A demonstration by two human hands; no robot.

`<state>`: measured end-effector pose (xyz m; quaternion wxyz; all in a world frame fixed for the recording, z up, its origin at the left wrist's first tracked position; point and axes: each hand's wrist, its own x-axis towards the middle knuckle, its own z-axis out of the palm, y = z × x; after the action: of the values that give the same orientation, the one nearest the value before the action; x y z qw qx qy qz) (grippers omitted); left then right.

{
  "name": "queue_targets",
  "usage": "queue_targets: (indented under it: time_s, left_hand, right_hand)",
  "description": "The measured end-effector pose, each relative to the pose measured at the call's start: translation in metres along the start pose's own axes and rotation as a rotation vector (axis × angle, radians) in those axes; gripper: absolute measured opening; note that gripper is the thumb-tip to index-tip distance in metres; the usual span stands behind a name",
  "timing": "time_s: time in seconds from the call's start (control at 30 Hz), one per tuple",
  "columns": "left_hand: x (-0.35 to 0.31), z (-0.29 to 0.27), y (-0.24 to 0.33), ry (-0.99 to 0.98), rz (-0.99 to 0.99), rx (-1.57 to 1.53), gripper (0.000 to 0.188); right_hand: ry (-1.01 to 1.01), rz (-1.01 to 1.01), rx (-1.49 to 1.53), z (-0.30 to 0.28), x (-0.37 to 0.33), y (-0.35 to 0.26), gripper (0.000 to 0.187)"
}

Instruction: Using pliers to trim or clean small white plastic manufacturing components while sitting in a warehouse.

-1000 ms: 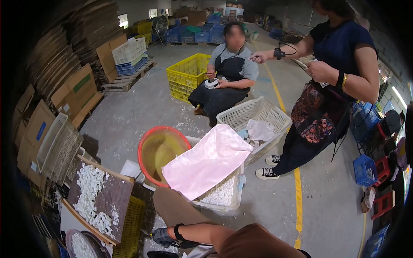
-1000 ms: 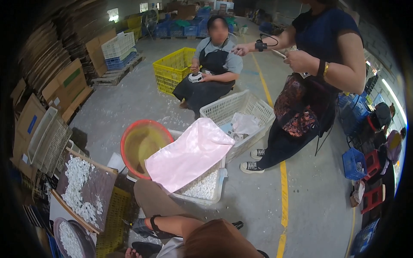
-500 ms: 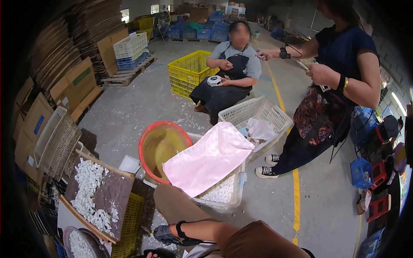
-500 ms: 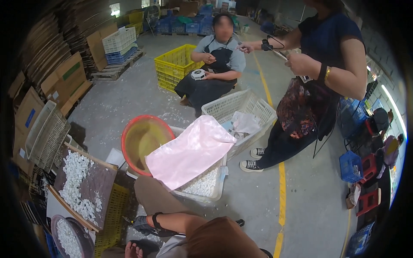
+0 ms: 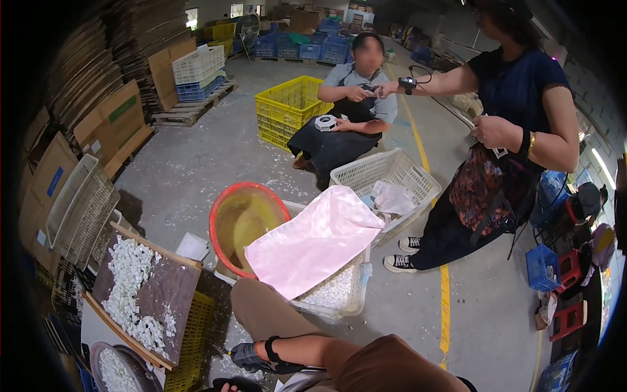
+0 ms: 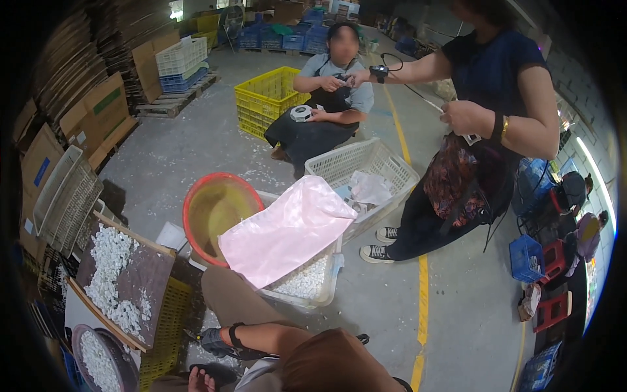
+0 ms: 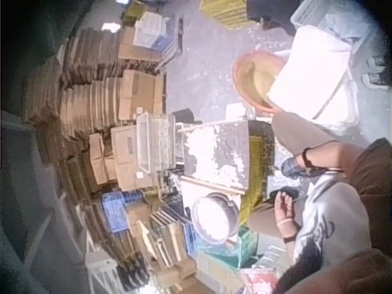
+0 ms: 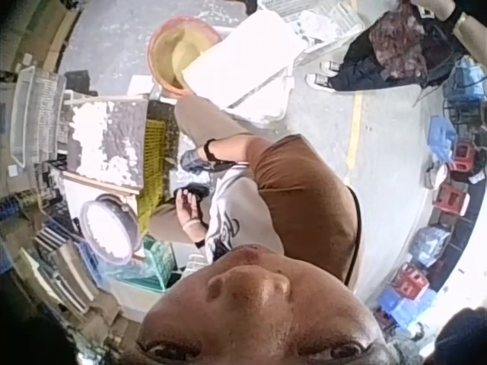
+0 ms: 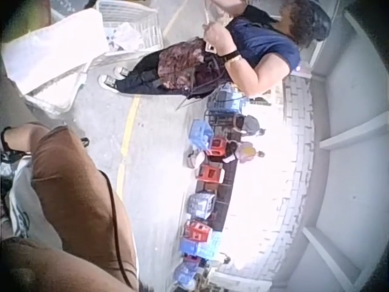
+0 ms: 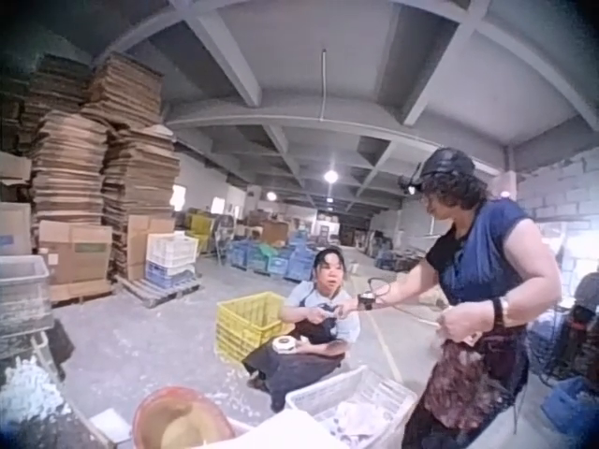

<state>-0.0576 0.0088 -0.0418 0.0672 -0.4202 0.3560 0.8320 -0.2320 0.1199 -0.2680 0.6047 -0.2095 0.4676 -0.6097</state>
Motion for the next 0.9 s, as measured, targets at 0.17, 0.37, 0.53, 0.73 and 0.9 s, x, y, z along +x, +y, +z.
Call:
queue_targets:
  time_s: [0.17,0.37,0.53,0.73,0.9]
  left_hand:
    - [-0.010,-0.028,0.006,0.083,0.047,-0.024,0.038]
    - [-0.008,-0.017,0.004,0.047,0.056,0.042,0.035]
    - [-0.003,-0.014,0.006,0.102,-0.022,0.019,0.036]
    - [-0.002,-0.021,0.005,0.087,-0.014,0.005,0.036]
    - [-0.014,-0.037,0.009,0.158,0.028,-0.033,0.035]
  right_hand:
    - [0.048,0.139,-0.202,0.038,0.006,-0.043,0.007]
    - [0.075,0.010,-0.281,0.021,0.010,-0.024,0.008]
    - [-0.008,0.054,-0.040,0.014,0.010,-0.018,0.008]
    - [0.082,-0.003,-0.262,0.034,-0.005,-0.042,0.008]
    - [-0.115,-0.313,-1.064,0.059,0.002,-0.067,0.009]
